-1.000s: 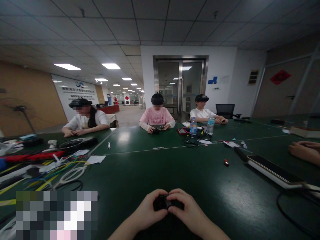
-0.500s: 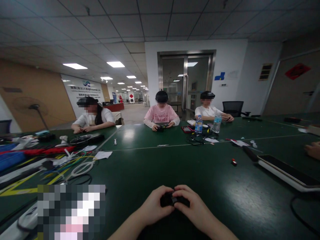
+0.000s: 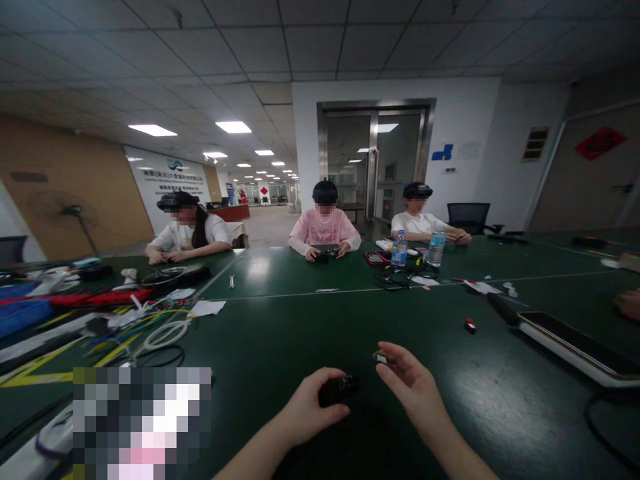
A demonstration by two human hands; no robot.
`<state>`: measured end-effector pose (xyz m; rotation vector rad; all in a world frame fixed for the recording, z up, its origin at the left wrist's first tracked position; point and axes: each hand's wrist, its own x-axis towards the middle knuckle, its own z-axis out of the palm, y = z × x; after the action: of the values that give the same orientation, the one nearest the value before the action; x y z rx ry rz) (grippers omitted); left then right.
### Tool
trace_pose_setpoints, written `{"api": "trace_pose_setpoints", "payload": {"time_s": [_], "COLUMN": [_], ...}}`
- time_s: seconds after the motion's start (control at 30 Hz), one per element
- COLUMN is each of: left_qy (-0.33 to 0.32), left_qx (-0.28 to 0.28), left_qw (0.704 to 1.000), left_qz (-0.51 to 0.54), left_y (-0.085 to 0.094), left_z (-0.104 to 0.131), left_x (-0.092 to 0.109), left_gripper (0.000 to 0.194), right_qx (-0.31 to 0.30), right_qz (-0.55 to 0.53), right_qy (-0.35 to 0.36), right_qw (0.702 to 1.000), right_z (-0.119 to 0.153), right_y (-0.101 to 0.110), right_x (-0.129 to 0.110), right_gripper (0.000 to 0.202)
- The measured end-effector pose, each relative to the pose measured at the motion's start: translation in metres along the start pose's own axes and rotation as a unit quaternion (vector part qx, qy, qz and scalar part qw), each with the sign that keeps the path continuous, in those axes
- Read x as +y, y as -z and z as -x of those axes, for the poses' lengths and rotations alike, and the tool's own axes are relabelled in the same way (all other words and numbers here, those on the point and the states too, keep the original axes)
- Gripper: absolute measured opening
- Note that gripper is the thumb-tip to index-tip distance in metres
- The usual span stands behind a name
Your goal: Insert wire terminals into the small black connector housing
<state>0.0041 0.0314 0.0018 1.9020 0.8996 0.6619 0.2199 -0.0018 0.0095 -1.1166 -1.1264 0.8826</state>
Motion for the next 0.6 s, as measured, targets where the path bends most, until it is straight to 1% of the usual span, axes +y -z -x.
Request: {"api": "trace_pose_setpoints", "payload": {"time_s": [0.1,0.13,0.17,0.3,0.43,0.6], "left_qy": [-0.002,-0.001,0.000,0.001,0.020,0.029], "left_qx": [0.002,-0.006,-0.013,-0.013,-0.014,-0.020], "left_qw": [1.000,1.000,1.000,0.999,0.998,0.997], "left_qz": [0.006,0.012,0.022,0.045,0.057,0.070], "left_y": [0.0003,0.0004,0.0006,0.0016,0.0025,0.0026], "left_z": [0.0006,0.0007,0.0008,0.0011,0.0008,0.0000], "left_x": [0.0024,0.0031,0.0039,0.0070,0.0077,0.0064], "left_gripper": [0.047,0.046,0.046,0.045,0.047,0.050], "right_qx": [0.023,0.024,0.024,0.042,0.056,0.056], "right_qz": [-0.025,-0.031,-0.035,-0.053,-0.110,-0.133], "right_qy": [-0.001,-0.006,-0.012,-0.034,-0.066,-0.082], "right_qw": [0.999,0.999,0.999,0.997,0.990,0.986], "right_z": [-0.0008,-0.0011,-0.0014,-0.0030,-0.0029,-0.0001], "right_y": [0.0024,0.0034,0.0044,0.0065,0.0028,-0.0022], "right_x": [-0.0038,-0.0042,-0.0041,-0.0007,-0.0025,-0.0080], "right_gripper": [0.043,0.043,0.043,0.041,0.045,0.050]}}
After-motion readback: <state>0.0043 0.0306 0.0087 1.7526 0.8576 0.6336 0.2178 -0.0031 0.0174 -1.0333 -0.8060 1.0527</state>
